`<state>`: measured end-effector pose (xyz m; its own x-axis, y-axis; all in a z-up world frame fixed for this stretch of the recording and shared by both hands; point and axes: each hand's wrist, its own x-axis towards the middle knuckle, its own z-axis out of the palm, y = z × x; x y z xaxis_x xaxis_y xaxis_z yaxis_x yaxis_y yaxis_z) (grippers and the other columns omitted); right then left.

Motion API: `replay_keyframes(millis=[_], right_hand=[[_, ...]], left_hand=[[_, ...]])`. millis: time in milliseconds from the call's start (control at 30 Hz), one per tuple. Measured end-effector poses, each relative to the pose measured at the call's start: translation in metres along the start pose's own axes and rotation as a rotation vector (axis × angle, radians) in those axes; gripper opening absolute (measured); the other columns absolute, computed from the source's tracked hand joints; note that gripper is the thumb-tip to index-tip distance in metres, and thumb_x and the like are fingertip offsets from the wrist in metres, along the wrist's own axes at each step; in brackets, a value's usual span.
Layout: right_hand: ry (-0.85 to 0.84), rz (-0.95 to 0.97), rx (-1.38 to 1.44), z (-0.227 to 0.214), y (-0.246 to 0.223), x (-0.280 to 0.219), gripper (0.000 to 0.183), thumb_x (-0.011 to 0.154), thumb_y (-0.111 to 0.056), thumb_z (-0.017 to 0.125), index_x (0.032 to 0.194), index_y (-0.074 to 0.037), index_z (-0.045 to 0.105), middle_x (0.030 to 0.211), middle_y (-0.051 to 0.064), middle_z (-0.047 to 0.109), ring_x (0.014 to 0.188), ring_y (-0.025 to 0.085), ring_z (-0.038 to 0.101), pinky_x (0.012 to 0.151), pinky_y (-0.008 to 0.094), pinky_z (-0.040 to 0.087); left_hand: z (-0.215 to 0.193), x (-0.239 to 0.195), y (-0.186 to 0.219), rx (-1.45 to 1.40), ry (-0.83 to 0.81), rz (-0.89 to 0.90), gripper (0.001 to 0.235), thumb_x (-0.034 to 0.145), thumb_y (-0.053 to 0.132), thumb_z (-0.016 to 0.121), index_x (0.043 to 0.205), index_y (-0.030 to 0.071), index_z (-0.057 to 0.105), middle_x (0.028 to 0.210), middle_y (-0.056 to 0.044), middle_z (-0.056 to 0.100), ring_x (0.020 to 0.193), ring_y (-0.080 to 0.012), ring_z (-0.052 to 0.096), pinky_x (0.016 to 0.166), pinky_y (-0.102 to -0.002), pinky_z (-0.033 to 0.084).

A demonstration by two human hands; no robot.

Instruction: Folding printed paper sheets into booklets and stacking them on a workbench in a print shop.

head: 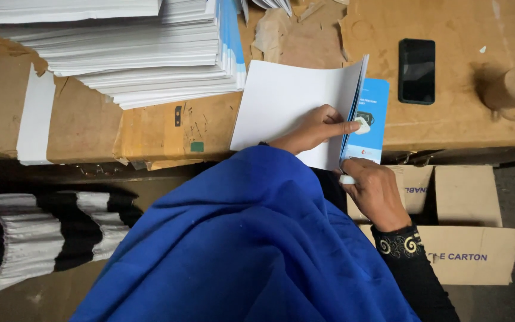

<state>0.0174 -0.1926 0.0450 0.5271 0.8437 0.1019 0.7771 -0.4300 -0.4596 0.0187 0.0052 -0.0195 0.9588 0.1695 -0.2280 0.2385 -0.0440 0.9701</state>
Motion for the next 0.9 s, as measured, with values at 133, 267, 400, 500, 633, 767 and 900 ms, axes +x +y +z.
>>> replay_keyframes(millis=[133,267,400,500,633,767,900], right_hand=[[0.015,-0.015,0.006,0.004,0.002,-0.001,0.012,0.084,-0.022,0.068,0.081,-0.013,0.06,0.071,0.013,0.062,0.074,0.039,0.063,0.064,0.044,0.051],[0.03,0.001,0.015,0.007,0.005,-0.002,0.012,0.086,-0.024,0.067,0.082,-0.014,0.061,0.071,0.013,0.062,0.074,0.038,0.063,0.064,0.043,0.051],[0.021,0.003,0.01,0.003,0.001,-0.002,0.013,0.082,-0.022,0.069,0.08,-0.013,0.06,0.072,0.013,0.063,0.075,0.039,0.064,0.065,0.043,0.052],[0.042,-0.004,0.009,0.006,0.004,-0.002,0.016,0.087,-0.027,0.068,0.08,-0.014,0.061,0.071,0.013,0.063,0.074,0.038,0.064,0.064,0.043,0.052],[0.025,-0.007,-0.004,0.007,0.007,-0.002,0.015,0.084,-0.026,0.07,0.082,-0.013,0.062,0.073,0.014,0.064,0.076,0.039,0.064,0.065,0.044,0.052],[0.04,-0.009,0.006,0.008,0.006,-0.003,0.016,0.086,-0.027,0.069,0.082,-0.014,0.062,0.072,0.014,0.063,0.075,0.039,0.064,0.064,0.045,0.052],[0.053,-0.005,0.017,0.008,0.007,-0.003,0.017,0.086,-0.028,0.068,0.082,-0.013,0.061,0.07,0.015,0.062,0.074,0.04,0.064,0.063,0.044,0.051]], left_hand=[[0.001,0.009,-0.011,-0.006,-0.008,0.004,0.079,0.073,0.065,0.07,0.109,-0.005,0.059,0.093,-0.016,0.064,0.089,-0.0226,0.065,0.069,-0.03,0.057],[0.002,0.015,-0.021,0.014,-0.013,0.01,0.076,0.074,0.065,0.07,0.109,-0.003,0.06,0.093,-0.015,0.065,0.087,-0.023,0.067,0.069,-0.03,0.059],[0.01,0.034,-0.046,0.008,0.006,0.02,0.073,0.075,0.062,0.071,0.107,-0.003,0.06,0.091,-0.015,0.064,0.086,-0.0227,0.066,0.068,-0.03,0.059],[0.004,0.024,-0.03,0.049,-0.007,0.016,0.073,0.075,0.063,0.07,0.107,-0.002,0.061,0.093,-0.015,0.065,0.085,-0.0229,0.067,0.068,-0.029,0.06],[0.002,0.021,-0.026,0.058,-0.008,0.016,0.074,0.076,0.063,0.068,0.108,-0.003,0.061,0.095,-0.017,0.065,0.087,-0.0254,0.068,0.07,-0.031,0.06],[-0.002,0.009,-0.013,0.064,0.005,0.002,0.075,0.076,0.063,0.068,0.109,-0.003,0.061,0.097,-0.018,0.065,0.088,-0.0263,0.068,0.071,-0.031,0.061],[-0.008,-0.006,0.008,0.082,0.01,0.003,0.074,0.076,0.064,0.066,0.109,-0.003,0.062,0.096,-0.017,0.065,0.087,-0.0257,0.068,0.071,-0.03,0.06]])
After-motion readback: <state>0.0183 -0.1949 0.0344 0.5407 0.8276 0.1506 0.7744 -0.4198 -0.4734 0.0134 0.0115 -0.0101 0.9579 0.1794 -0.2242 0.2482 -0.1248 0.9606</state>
